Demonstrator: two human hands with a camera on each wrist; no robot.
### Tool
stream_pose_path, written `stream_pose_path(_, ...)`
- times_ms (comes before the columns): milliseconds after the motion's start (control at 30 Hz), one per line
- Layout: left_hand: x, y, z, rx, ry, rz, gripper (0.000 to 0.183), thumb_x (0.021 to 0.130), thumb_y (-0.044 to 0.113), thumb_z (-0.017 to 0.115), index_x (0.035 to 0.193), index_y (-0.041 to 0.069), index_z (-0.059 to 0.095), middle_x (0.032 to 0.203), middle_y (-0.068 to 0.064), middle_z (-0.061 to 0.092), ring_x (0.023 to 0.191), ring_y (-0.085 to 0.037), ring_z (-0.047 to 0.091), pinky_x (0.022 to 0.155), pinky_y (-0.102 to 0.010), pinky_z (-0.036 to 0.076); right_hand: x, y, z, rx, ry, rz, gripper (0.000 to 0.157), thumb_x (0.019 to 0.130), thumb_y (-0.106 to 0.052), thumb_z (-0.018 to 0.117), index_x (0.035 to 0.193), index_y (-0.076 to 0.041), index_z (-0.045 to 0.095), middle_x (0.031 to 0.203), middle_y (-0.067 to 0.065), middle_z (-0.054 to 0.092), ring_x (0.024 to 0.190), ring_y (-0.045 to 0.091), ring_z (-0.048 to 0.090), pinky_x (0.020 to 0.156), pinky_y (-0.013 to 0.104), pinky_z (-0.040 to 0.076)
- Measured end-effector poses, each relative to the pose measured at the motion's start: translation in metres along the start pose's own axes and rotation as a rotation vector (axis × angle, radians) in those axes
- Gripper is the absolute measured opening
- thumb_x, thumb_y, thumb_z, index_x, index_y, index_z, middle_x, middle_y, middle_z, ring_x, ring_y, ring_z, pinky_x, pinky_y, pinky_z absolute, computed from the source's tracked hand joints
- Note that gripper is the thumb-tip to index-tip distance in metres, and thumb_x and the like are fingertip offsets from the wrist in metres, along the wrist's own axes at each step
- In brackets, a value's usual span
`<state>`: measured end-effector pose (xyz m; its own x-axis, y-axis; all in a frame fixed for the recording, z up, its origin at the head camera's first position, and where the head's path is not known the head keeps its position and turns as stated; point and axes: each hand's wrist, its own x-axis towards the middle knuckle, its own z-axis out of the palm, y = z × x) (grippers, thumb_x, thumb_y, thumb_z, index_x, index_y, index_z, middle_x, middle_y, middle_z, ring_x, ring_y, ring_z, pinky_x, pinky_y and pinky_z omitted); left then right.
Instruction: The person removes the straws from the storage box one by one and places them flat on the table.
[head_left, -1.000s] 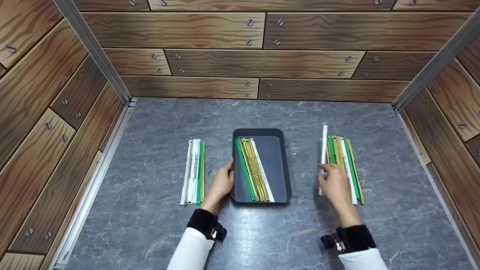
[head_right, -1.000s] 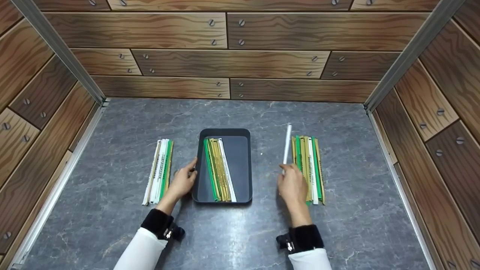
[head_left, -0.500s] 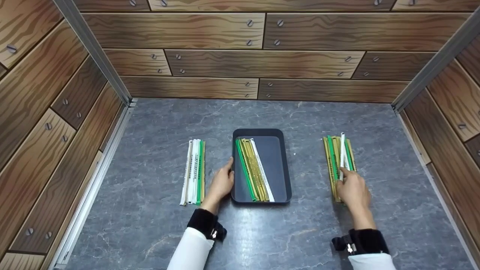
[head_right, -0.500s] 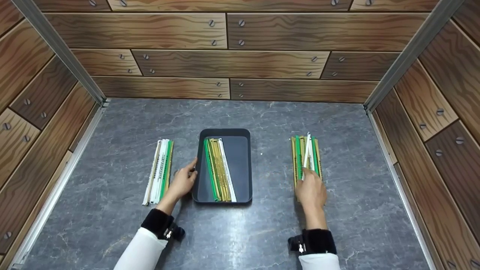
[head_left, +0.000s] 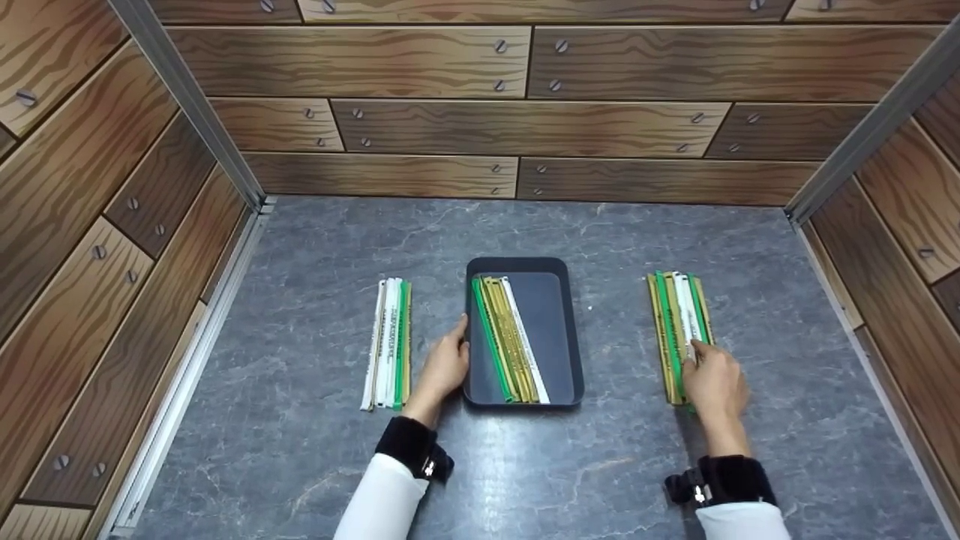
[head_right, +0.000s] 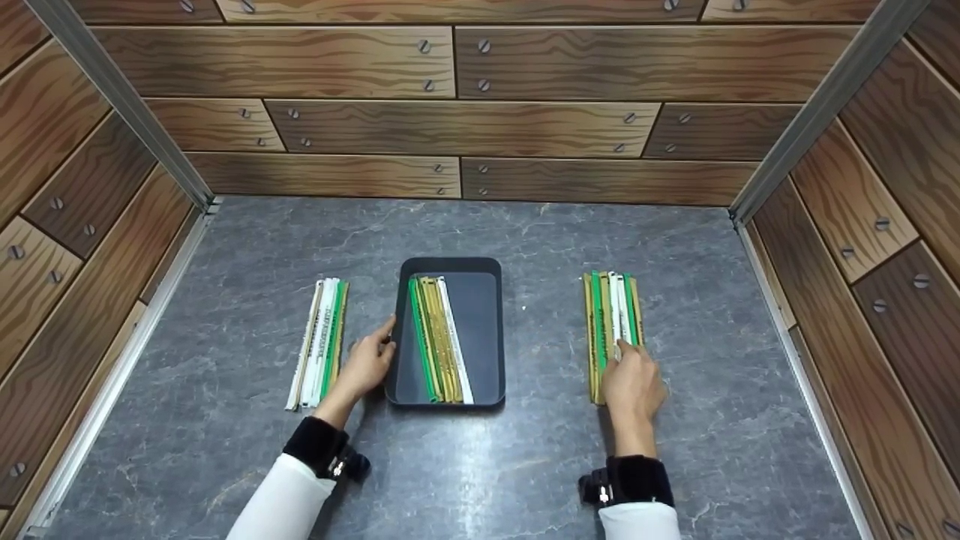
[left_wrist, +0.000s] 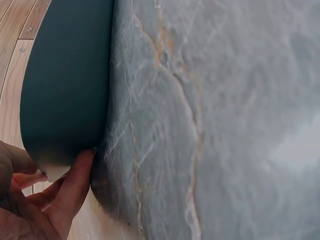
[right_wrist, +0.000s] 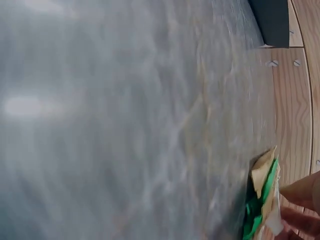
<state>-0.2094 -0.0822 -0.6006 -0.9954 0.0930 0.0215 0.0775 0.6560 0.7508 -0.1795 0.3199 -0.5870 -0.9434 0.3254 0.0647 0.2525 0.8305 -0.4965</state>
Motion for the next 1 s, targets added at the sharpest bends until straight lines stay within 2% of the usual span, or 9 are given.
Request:
stream_pose_path(133,0.0,-0.001,0.0,0.0,-0.001,-0.002,0.051,0.098,0.003,0.051,0.148,0.002,0.04,0.136,-0.024,0.052,0.116,-0.038,0.058,0.096,-0.047,0.046,-0.001,-0.007,0.007,0.081,0.122,-0.049,0.033,0.092,-0.007,0.06,0.122,0.004,0.065,0.123,0.028,0.058,0.106,0.05,0.054,0.081,0.061,0.046)
stream_pose_path(300,0.0,0.0,-0.001,0.016,0.003,0.003,0.051,0.098,0.003,0.052,0.148,0.002,0.041,0.136,-0.024,0.053,0.116,-0.038,0.058,0.096,-0.047,0.046,-0.002,-0.02,0.022,0.179,0.188,-0.149,0.03,0.087,0.0,0.065,0.117,0.008,0.066,0.12,0.029,0.056,0.11,0.05,0.048,0.091,0.059,0.039)
stream_pose_path(400,0.0,0.001,-0.001,0.016,0.007,0.016,0.051,0.097,0.003,0.052,0.147,0.001,0.041,0.134,-0.025,0.054,0.114,-0.038,0.059,0.095,-0.047,0.047,-0.005,-0.028,0.032,0.222,0.172,-0.217,0.031,0.087,0.002,0.066,0.116,0.01,0.065,0.12,0.029,0.056,0.109,0.048,0.049,0.093,0.057,0.038)
stream_pose_path(600,0.001,0.0,-0.001,0.003,-0.002,0.015,0.052,0.097,0.002,0.052,0.148,0.001,0.04,0.131,-0.028,0.055,0.095,-0.033,0.064,0.082,-0.045,0.051,-0.011,-0.052,0.051,0.264,0.12,-0.375,0.031,0.085,0.001,0.07,0.115,0.011,0.066,0.117,0.03,0.059,0.109,0.046,0.054,0.096,0.055,0.04)
stream_pose_path(833,0.001,0.0,0.0,0.0,-0.002,0.023,0.051,0.097,0.002,0.052,0.147,0.0,0.04,0.133,-0.027,0.054,0.114,-0.038,0.059,0.093,-0.048,0.048,-0.019,-0.098,0.062,0.145,0.144,-0.465,0.033,0.084,-0.008,0.075,0.116,0.001,0.069,0.117,0.02,0.063,0.108,0.041,0.055,0.089,0.055,0.039)
stream_pose_path(1000,0.001,0.0,0.0,-0.013,0.008,0.025,0.051,0.097,0.002,0.052,0.147,0.0,0.041,0.132,-0.028,0.054,0.114,-0.04,0.059,0.094,-0.048,0.048,-0.026,-0.127,0.071,0.085,0.055,-0.567,0.039,0.085,-0.012,0.074,0.122,-0.004,0.067,0.123,0.018,0.06,0.112,0.036,0.053,0.094,0.053,0.039)
